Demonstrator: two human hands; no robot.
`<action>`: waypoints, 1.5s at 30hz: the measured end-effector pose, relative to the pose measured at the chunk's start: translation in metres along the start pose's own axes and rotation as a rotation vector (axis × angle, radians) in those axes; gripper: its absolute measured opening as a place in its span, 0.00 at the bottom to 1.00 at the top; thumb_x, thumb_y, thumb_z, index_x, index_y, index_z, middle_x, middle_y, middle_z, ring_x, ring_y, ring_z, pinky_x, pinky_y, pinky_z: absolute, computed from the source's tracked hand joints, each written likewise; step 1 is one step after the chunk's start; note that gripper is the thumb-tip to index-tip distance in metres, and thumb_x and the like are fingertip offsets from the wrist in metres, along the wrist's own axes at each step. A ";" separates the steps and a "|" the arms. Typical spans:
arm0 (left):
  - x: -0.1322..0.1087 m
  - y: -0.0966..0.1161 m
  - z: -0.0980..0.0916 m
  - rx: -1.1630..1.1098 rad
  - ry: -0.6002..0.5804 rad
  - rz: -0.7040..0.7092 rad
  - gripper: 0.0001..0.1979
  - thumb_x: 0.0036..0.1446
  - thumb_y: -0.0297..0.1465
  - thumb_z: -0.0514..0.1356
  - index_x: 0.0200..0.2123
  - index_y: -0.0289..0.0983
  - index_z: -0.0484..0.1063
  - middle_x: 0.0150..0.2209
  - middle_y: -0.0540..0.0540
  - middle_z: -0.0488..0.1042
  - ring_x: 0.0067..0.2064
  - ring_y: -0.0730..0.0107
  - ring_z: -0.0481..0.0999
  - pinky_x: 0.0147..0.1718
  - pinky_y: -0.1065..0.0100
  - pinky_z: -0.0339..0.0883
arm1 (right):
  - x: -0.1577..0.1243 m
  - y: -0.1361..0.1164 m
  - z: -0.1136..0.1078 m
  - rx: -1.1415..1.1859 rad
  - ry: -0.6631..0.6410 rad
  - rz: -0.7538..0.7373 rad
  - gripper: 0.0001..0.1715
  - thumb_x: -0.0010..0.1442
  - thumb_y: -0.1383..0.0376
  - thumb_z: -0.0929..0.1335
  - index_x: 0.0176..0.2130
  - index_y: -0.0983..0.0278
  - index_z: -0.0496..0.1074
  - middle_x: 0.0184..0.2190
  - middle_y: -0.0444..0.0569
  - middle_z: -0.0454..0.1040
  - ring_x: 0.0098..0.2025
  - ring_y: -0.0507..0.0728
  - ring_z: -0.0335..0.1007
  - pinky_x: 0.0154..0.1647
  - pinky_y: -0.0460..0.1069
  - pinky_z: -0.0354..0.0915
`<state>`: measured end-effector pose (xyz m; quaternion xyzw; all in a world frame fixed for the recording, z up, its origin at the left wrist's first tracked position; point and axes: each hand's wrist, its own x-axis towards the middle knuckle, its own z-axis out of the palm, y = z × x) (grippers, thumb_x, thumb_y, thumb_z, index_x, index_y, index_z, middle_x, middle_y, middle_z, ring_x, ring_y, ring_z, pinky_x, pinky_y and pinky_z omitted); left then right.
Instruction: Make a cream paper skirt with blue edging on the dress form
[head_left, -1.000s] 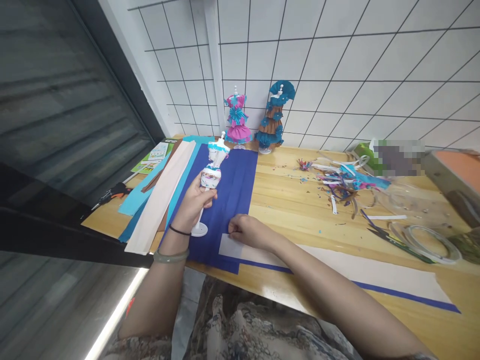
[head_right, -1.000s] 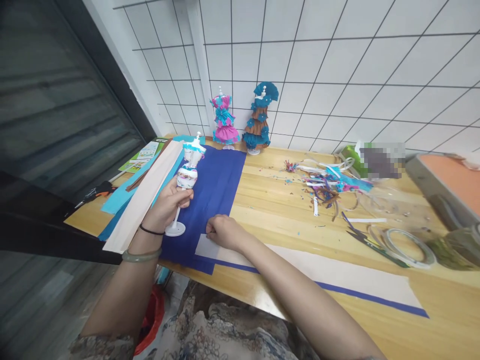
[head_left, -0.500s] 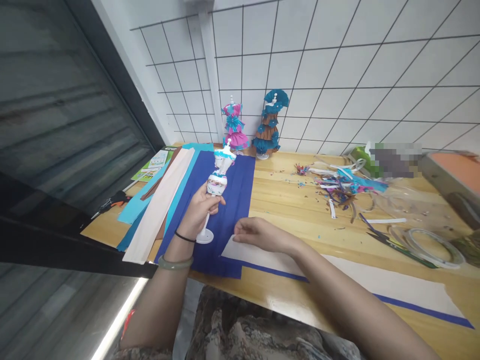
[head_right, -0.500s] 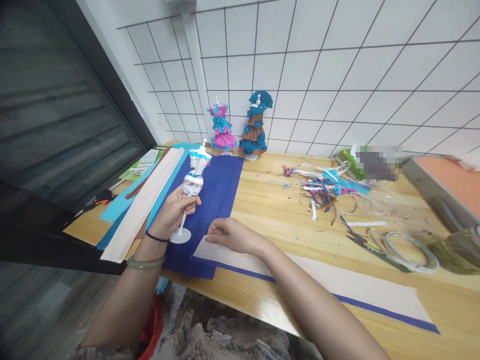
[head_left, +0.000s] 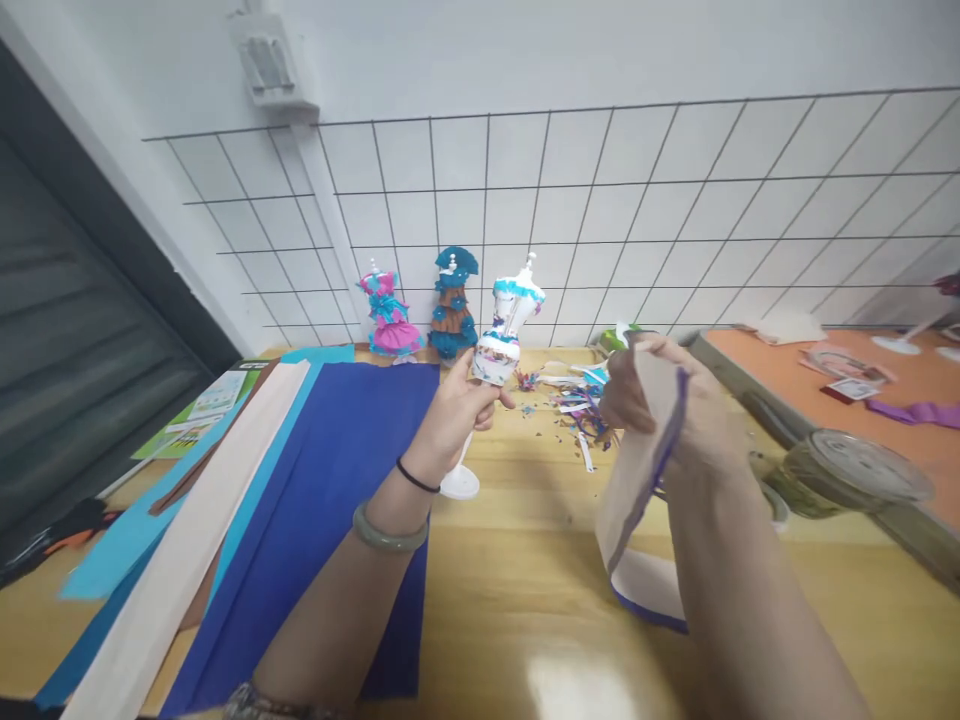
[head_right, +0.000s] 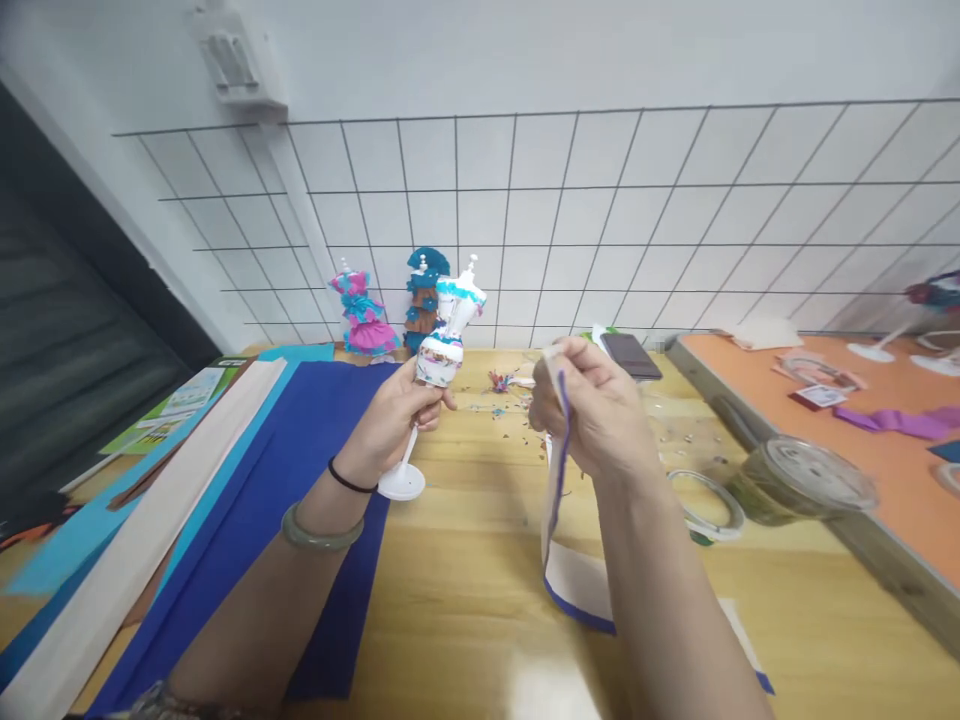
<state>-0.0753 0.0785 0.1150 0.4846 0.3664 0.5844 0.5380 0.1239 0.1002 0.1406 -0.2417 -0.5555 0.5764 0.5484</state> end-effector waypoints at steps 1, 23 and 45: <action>0.004 -0.002 0.006 -0.005 -0.015 -0.011 0.18 0.46 0.25 0.56 0.43 0.36 0.62 0.25 0.50 0.71 0.18 0.83 0.52 0.18 0.74 0.42 | 0.000 -0.004 -0.005 0.011 0.026 -0.018 0.12 0.54 0.58 0.68 0.31 0.58 0.60 0.20 0.35 0.55 0.12 0.43 0.44 0.14 0.44 0.49; 0.004 -0.011 0.025 -0.111 -0.149 0.012 0.17 0.54 0.26 0.58 0.49 0.39 0.64 0.27 0.53 0.68 0.22 0.80 0.60 0.24 0.73 0.55 | 0.002 0.027 0.004 -0.745 -0.075 -0.170 0.14 0.56 0.59 0.69 0.39 0.60 0.63 0.22 0.39 0.62 0.22 0.47 0.55 0.20 0.43 0.53; -0.002 -0.011 0.029 -0.142 -0.167 0.052 0.19 0.47 0.20 0.54 0.44 0.35 0.69 0.33 0.48 0.72 0.28 0.76 0.64 0.25 0.75 0.55 | 0.006 0.034 0.006 -0.426 -0.114 -0.135 0.16 0.54 0.60 0.71 0.36 0.60 0.60 0.23 0.38 0.63 0.23 0.47 0.58 0.21 0.44 0.53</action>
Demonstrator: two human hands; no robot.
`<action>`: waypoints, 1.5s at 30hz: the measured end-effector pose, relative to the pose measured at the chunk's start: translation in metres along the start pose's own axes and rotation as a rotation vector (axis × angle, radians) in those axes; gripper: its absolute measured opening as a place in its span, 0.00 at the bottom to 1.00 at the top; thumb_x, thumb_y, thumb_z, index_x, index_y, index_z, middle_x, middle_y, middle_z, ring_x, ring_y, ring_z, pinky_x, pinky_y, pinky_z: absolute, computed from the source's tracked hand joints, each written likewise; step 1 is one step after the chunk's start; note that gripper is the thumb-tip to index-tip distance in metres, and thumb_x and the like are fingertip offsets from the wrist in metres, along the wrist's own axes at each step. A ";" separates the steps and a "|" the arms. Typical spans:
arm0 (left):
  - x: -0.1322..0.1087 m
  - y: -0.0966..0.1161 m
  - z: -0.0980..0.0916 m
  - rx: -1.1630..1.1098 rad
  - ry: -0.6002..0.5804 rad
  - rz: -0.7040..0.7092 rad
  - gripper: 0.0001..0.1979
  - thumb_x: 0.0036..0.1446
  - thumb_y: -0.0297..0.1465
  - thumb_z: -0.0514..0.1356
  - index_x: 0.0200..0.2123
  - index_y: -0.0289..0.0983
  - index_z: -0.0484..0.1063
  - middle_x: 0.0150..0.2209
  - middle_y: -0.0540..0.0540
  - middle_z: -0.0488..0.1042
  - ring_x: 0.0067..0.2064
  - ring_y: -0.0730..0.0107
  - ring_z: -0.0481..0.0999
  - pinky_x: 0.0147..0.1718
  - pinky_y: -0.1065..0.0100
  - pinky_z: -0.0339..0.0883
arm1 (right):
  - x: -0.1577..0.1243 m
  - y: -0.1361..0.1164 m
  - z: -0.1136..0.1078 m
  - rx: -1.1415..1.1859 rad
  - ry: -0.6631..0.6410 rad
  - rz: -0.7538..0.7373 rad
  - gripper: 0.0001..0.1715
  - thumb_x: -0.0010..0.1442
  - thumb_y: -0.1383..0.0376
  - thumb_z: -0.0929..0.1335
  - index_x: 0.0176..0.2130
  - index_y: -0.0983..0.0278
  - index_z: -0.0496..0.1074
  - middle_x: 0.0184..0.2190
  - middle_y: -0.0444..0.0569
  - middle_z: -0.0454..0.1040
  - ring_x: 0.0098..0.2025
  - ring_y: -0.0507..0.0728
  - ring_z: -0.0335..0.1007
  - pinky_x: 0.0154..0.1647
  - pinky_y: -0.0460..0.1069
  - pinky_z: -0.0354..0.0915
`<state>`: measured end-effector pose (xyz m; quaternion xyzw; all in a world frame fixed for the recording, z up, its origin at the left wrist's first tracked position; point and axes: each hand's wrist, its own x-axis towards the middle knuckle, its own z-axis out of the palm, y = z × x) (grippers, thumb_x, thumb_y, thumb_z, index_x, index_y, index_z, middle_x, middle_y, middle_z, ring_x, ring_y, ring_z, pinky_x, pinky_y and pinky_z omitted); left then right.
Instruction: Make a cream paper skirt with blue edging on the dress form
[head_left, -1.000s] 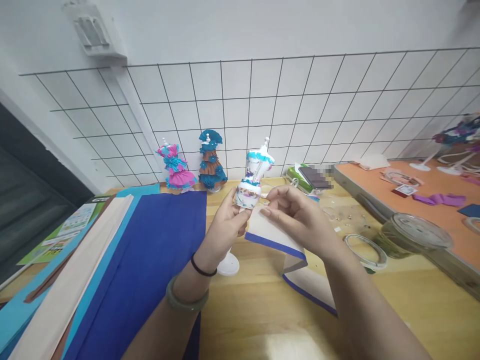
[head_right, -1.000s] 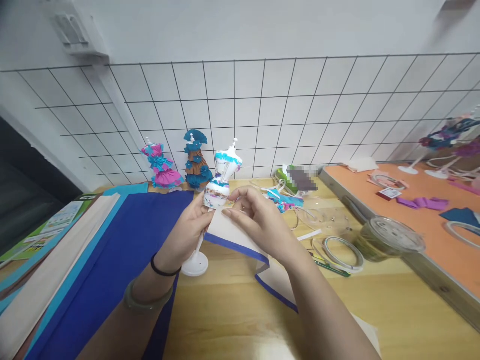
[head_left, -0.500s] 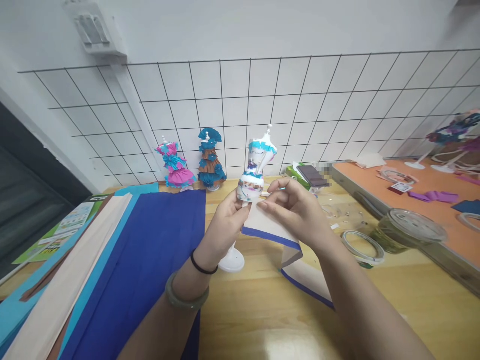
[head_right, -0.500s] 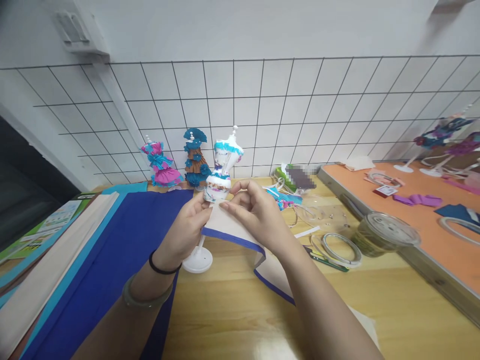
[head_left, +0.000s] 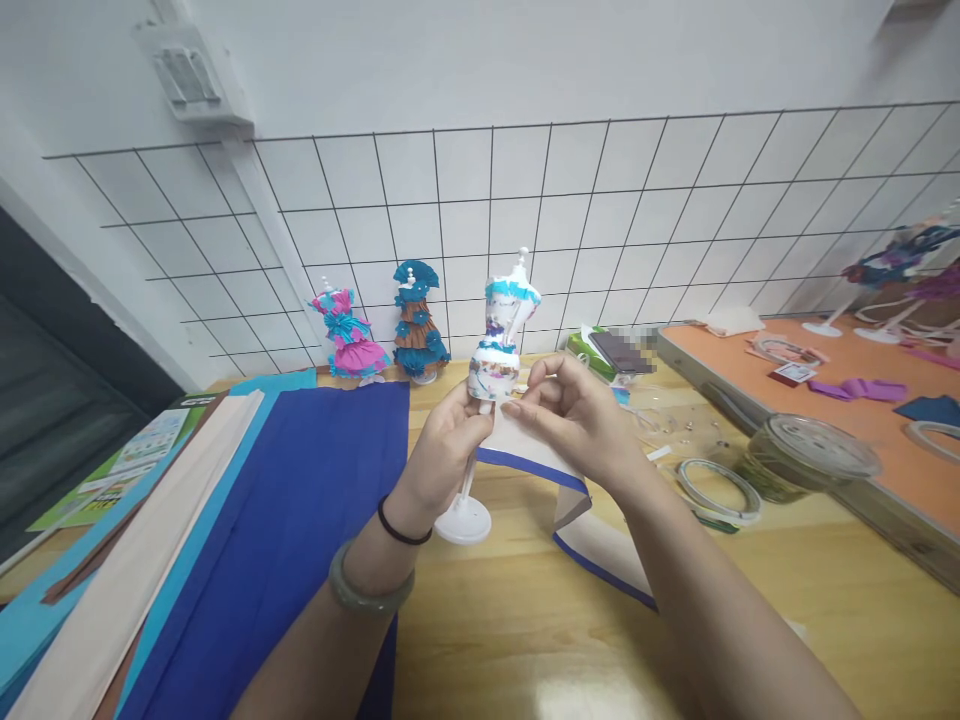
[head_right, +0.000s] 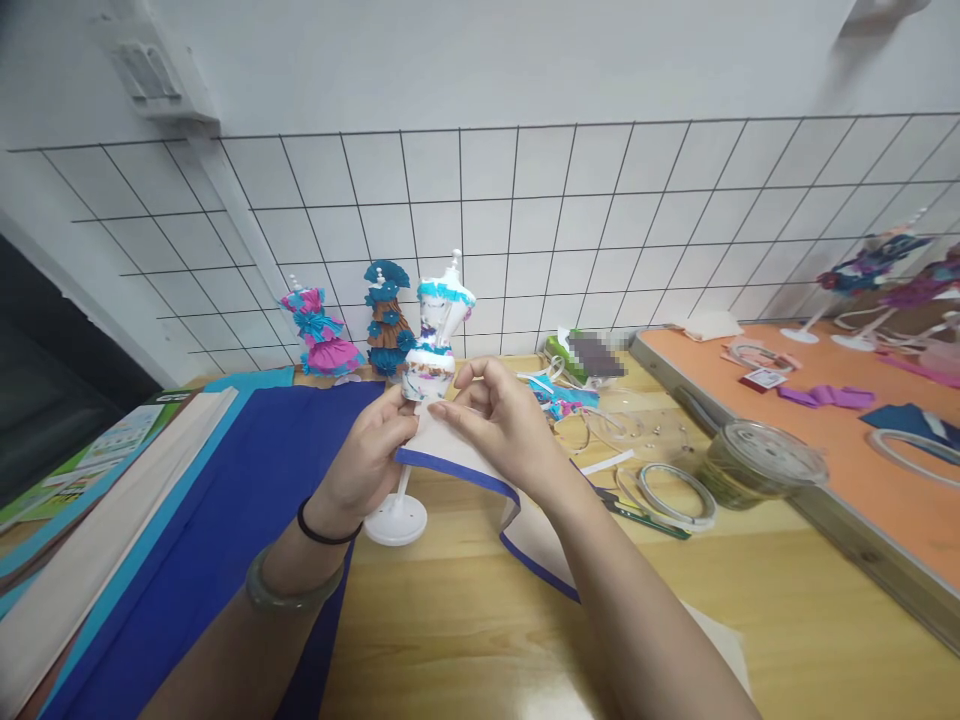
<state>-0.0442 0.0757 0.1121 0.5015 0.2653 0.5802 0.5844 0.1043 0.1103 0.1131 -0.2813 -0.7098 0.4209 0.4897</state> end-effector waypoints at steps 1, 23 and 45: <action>0.000 0.000 0.000 0.002 -0.005 0.000 0.19 0.47 0.20 0.54 0.44 0.35 0.69 0.33 0.48 0.72 0.28 0.76 0.64 0.25 0.75 0.55 | 0.000 0.000 0.000 -0.004 0.002 -0.006 0.17 0.54 0.60 0.71 0.37 0.60 0.59 0.23 0.39 0.63 0.23 0.48 0.58 0.21 0.44 0.53; -0.002 0.003 0.000 0.086 0.012 -0.006 0.17 0.49 0.22 0.55 0.44 0.37 0.69 0.36 0.49 0.71 0.31 0.75 0.65 0.30 0.73 0.57 | -0.003 -0.005 0.003 -0.151 0.084 -0.091 0.15 0.55 0.61 0.70 0.37 0.60 0.60 0.20 0.37 0.60 0.21 0.48 0.55 0.21 0.44 0.50; -0.004 0.004 0.003 0.083 0.002 -0.025 0.12 0.51 0.24 0.55 0.40 0.38 0.69 0.27 0.53 0.64 0.27 0.77 0.60 0.26 0.73 0.54 | -0.003 -0.005 0.004 -0.237 0.118 -0.127 0.12 0.56 0.61 0.69 0.37 0.60 0.61 0.21 0.38 0.60 0.22 0.49 0.56 0.22 0.45 0.52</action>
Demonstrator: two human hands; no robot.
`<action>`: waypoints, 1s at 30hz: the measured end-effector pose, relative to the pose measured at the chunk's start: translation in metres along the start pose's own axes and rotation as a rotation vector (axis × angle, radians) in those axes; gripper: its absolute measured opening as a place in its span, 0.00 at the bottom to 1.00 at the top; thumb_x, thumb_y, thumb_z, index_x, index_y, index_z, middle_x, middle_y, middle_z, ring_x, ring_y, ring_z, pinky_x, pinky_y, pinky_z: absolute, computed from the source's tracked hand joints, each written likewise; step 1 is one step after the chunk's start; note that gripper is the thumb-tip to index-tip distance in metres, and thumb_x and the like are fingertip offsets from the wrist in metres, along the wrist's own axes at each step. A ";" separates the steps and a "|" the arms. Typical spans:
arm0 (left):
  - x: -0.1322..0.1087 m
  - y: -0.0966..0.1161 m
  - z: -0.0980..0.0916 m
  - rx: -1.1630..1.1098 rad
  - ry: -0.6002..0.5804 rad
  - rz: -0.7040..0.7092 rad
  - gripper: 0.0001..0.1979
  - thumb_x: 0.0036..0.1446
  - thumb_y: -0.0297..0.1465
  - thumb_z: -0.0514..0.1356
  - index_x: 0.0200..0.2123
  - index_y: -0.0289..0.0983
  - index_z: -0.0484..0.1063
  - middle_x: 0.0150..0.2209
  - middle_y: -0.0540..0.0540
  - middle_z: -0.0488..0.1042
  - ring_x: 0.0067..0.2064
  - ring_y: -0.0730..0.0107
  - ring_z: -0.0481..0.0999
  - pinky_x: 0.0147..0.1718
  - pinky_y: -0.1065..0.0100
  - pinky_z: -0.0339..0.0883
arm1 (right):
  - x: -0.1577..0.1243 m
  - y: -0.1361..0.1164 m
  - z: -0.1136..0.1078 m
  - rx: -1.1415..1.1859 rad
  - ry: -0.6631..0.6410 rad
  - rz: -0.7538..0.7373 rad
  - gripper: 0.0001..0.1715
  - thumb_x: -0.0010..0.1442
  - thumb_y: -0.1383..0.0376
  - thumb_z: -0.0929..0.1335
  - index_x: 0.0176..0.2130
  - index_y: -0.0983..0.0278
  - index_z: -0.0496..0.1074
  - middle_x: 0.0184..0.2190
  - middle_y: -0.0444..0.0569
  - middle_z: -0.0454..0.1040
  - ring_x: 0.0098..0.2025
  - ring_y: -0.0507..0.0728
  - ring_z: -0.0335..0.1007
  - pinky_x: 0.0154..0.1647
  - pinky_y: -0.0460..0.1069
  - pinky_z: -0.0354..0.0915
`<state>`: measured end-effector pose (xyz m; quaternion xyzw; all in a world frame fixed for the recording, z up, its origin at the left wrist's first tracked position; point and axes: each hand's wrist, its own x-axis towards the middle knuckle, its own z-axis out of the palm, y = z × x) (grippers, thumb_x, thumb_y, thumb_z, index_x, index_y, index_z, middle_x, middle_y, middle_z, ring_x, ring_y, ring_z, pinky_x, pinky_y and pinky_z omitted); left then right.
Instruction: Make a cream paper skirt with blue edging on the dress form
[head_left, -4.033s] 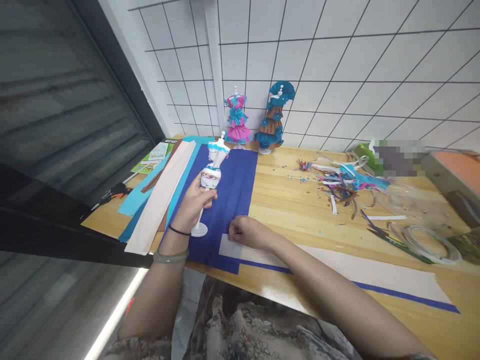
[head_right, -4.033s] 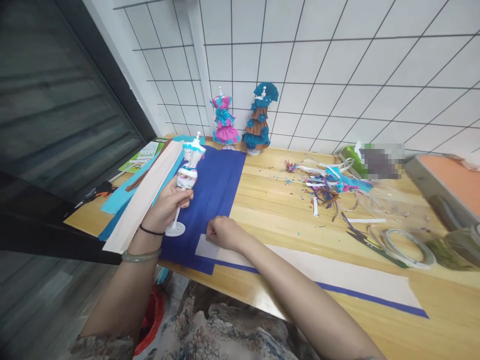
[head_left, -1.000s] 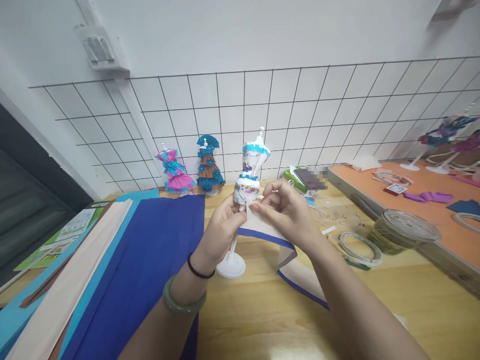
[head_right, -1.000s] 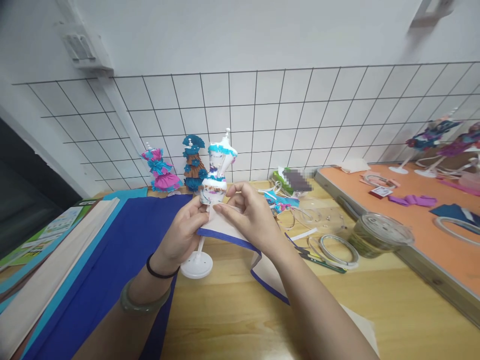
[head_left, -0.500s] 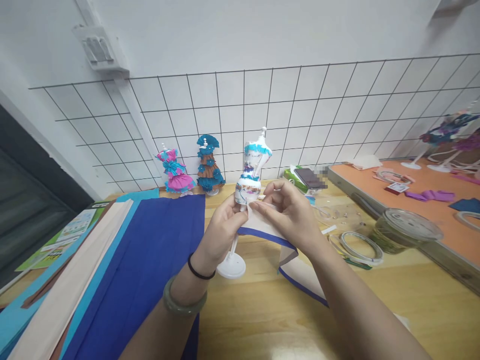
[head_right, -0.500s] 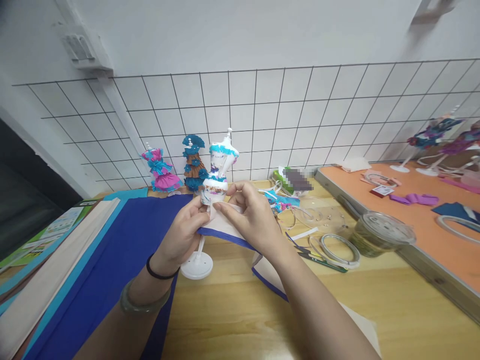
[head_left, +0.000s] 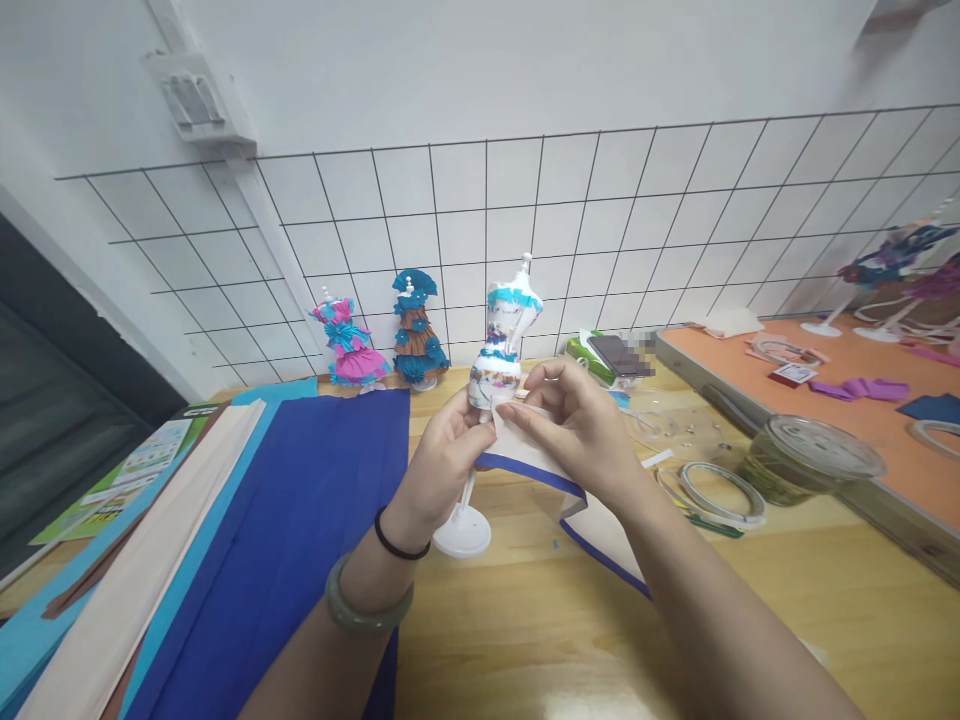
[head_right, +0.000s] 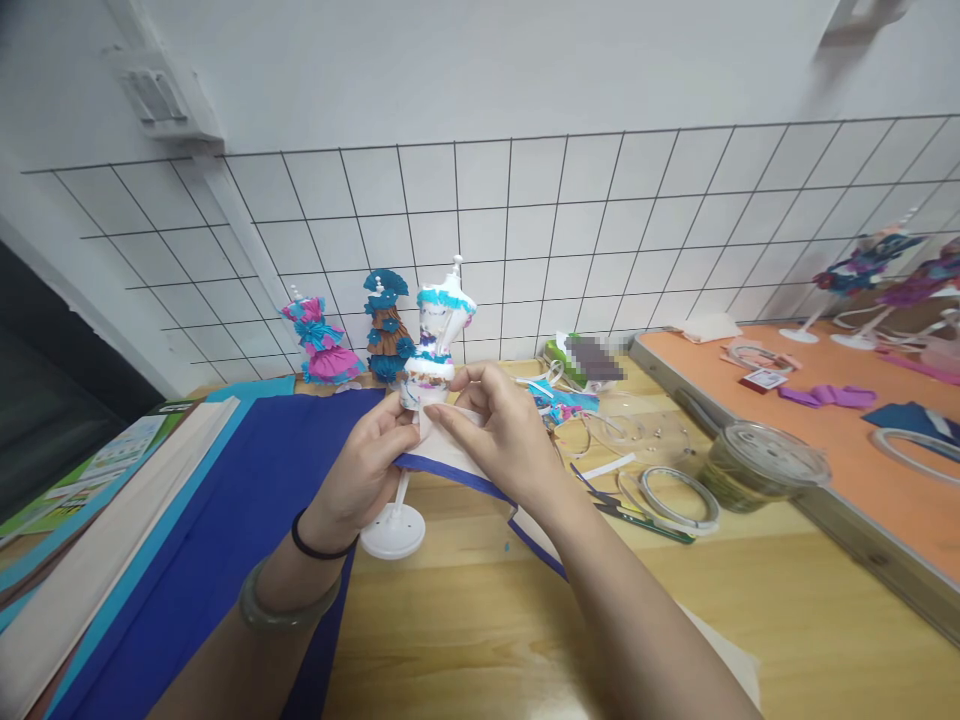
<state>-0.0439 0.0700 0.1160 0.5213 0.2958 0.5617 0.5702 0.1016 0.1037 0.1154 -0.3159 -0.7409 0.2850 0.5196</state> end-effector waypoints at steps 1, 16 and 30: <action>0.000 0.000 0.000 -0.002 0.001 -0.002 0.12 0.51 0.24 0.55 0.41 0.38 0.69 0.27 0.53 0.63 0.27 0.77 0.60 0.26 0.73 0.54 | 0.000 0.000 0.000 0.001 0.002 -0.002 0.12 0.56 0.61 0.69 0.37 0.60 0.61 0.21 0.38 0.60 0.22 0.49 0.56 0.22 0.45 0.52; 0.002 -0.002 0.001 0.033 0.032 0.021 0.14 0.52 0.26 0.56 0.44 0.39 0.69 0.31 0.51 0.69 0.28 0.74 0.64 0.29 0.72 0.58 | 0.000 -0.002 0.003 -0.028 0.020 0.031 0.11 0.57 0.61 0.68 0.37 0.60 0.61 0.18 0.36 0.55 0.20 0.48 0.51 0.20 0.45 0.47; 0.001 -0.002 -0.001 0.140 0.014 0.159 0.15 0.58 0.32 0.56 0.49 0.37 0.66 0.47 0.44 0.72 0.47 0.64 0.70 0.48 0.66 0.62 | 0.000 0.001 0.004 -0.094 0.015 0.006 0.11 0.57 0.61 0.67 0.38 0.61 0.62 0.20 0.36 0.56 0.21 0.48 0.52 0.22 0.45 0.49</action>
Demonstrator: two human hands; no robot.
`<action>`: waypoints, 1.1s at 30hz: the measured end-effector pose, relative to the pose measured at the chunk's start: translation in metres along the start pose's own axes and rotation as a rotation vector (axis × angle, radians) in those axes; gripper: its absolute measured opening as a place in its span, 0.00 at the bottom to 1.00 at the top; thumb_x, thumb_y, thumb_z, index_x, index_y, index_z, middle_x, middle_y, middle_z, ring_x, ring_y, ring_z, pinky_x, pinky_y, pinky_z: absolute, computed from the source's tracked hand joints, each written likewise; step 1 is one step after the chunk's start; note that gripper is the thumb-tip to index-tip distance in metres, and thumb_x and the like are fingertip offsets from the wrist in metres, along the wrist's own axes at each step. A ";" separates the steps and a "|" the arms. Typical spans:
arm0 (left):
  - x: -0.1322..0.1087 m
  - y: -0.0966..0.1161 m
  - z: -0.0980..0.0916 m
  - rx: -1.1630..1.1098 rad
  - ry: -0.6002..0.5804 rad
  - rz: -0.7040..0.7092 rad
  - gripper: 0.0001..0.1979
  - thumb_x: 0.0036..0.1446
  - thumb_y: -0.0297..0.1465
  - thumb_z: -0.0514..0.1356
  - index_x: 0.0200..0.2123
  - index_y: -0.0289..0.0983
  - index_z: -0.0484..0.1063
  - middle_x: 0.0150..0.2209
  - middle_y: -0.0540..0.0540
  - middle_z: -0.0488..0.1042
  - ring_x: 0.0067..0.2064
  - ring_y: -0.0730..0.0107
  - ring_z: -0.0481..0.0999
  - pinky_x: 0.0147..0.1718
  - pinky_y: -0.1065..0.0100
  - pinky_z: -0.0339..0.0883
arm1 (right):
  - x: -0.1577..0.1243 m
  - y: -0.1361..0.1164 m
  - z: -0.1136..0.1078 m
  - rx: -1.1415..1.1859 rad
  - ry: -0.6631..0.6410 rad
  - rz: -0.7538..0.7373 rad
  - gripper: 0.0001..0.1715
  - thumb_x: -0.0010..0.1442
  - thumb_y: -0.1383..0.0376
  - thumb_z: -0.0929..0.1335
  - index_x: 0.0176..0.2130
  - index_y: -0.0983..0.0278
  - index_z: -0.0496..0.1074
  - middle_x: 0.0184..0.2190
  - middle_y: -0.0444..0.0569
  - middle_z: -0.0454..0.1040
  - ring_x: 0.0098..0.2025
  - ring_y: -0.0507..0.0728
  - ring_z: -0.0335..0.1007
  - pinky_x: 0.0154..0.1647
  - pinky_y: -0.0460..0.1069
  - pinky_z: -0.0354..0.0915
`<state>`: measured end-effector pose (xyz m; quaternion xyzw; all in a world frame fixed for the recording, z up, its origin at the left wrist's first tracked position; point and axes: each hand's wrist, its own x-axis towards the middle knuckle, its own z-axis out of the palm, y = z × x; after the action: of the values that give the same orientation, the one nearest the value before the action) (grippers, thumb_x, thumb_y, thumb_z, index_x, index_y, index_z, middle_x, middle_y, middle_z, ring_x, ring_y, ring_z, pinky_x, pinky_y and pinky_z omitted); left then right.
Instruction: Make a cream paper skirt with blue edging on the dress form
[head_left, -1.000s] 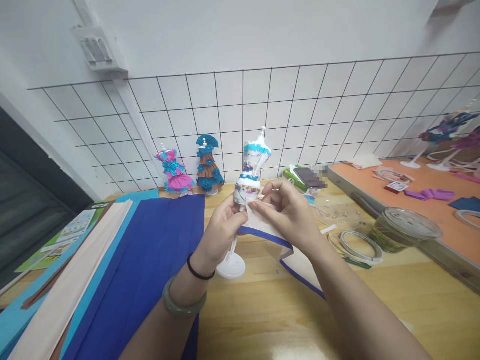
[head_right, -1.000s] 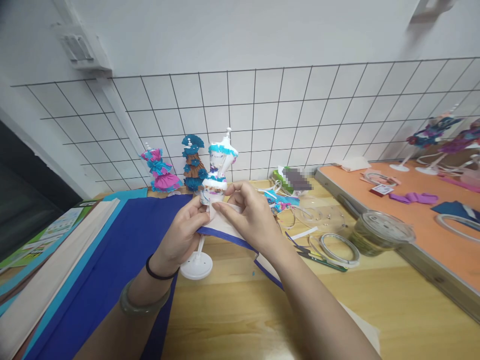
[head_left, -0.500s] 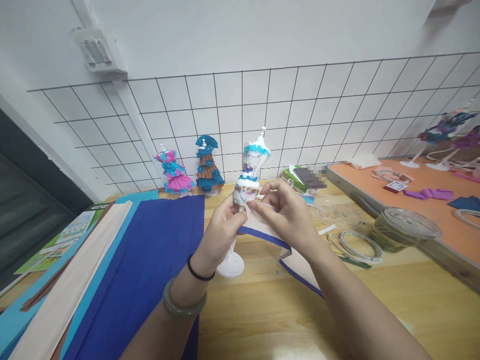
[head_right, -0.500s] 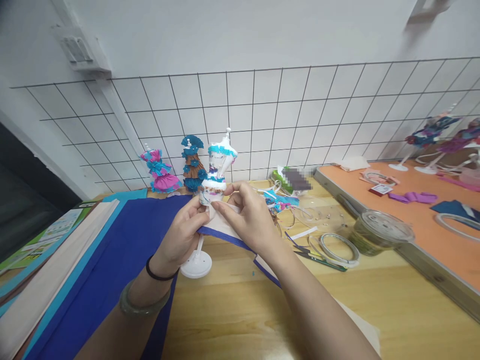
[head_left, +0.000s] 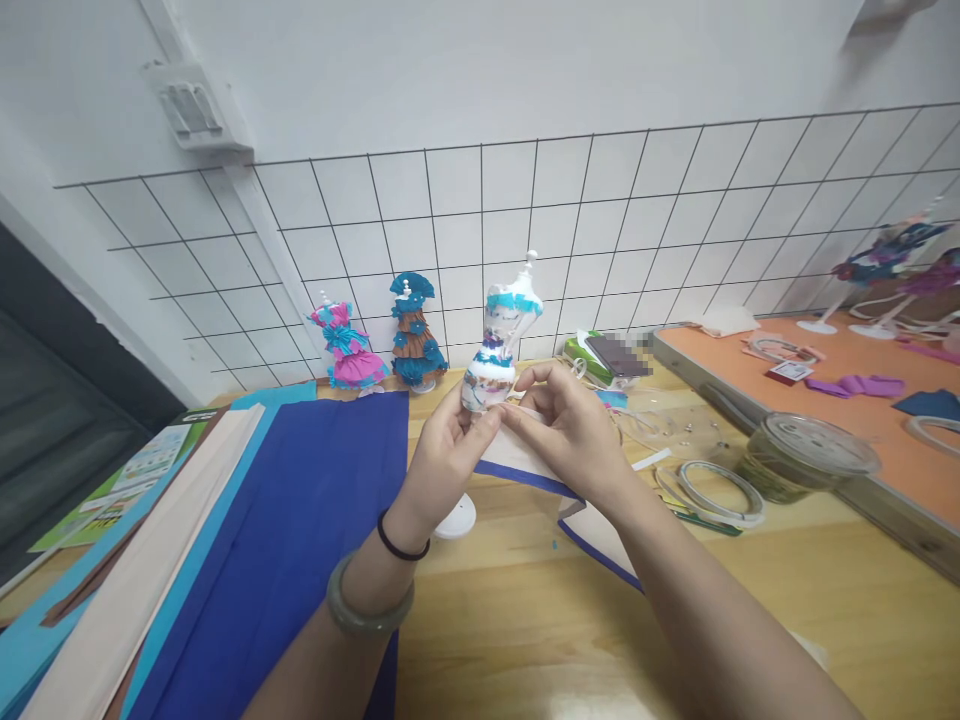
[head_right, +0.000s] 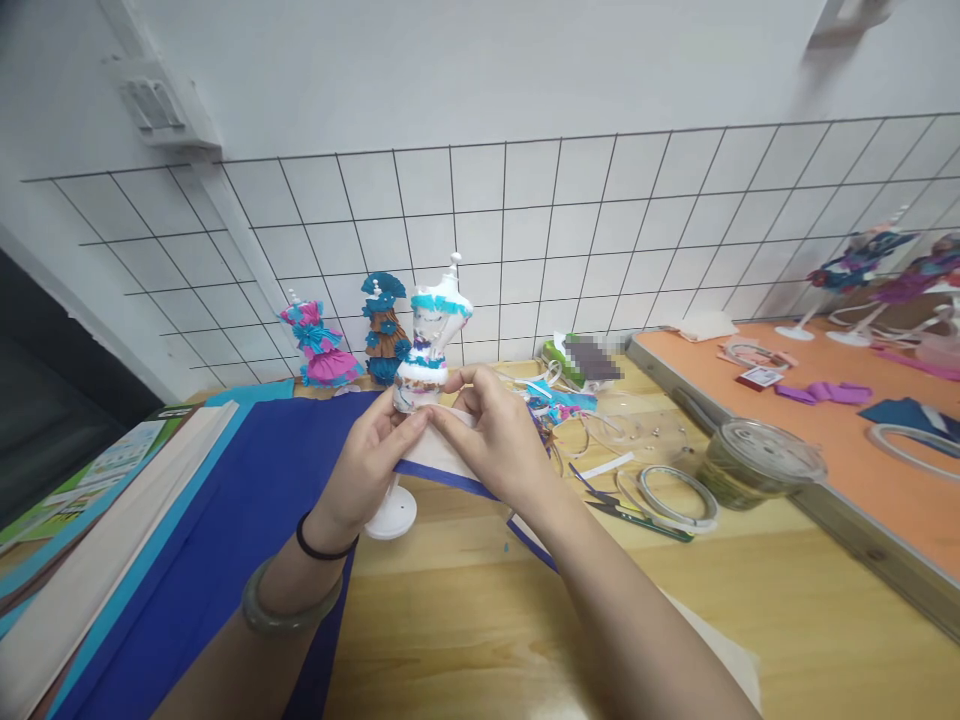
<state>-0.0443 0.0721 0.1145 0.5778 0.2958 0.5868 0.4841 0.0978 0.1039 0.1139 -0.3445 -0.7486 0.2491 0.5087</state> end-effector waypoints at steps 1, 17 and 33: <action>0.000 -0.001 0.000 -0.002 0.004 -0.001 0.16 0.58 0.32 0.57 0.50 0.37 0.66 0.48 0.43 0.72 0.48 0.64 0.71 0.49 0.64 0.62 | 0.000 0.000 0.000 -0.001 -0.001 -0.008 0.11 0.57 0.61 0.68 0.38 0.61 0.62 0.20 0.37 0.57 0.22 0.48 0.53 0.22 0.45 0.50; 0.000 0.008 -0.018 0.044 0.060 -0.034 0.33 0.58 0.33 0.57 0.64 0.42 0.46 0.53 0.41 0.70 0.52 0.60 0.71 0.47 0.62 0.67 | 0.000 -0.007 -0.004 0.179 -0.214 0.124 0.14 0.58 0.55 0.67 0.36 0.64 0.71 0.24 0.42 0.66 0.26 0.50 0.60 0.25 0.46 0.56; -0.004 0.004 -0.019 0.402 0.131 0.109 0.32 0.59 0.36 0.56 0.64 0.42 0.48 0.36 0.48 0.73 0.34 0.71 0.71 0.33 0.70 0.66 | -0.006 -0.016 -0.006 0.017 -0.149 -0.074 0.11 0.61 0.61 0.65 0.39 0.63 0.75 0.32 0.46 0.77 0.33 0.53 0.70 0.31 0.47 0.63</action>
<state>-0.0642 0.0709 0.1140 0.6385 0.4061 0.5774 0.3066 0.1003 0.0899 0.1239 -0.2928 -0.7944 0.2613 0.4635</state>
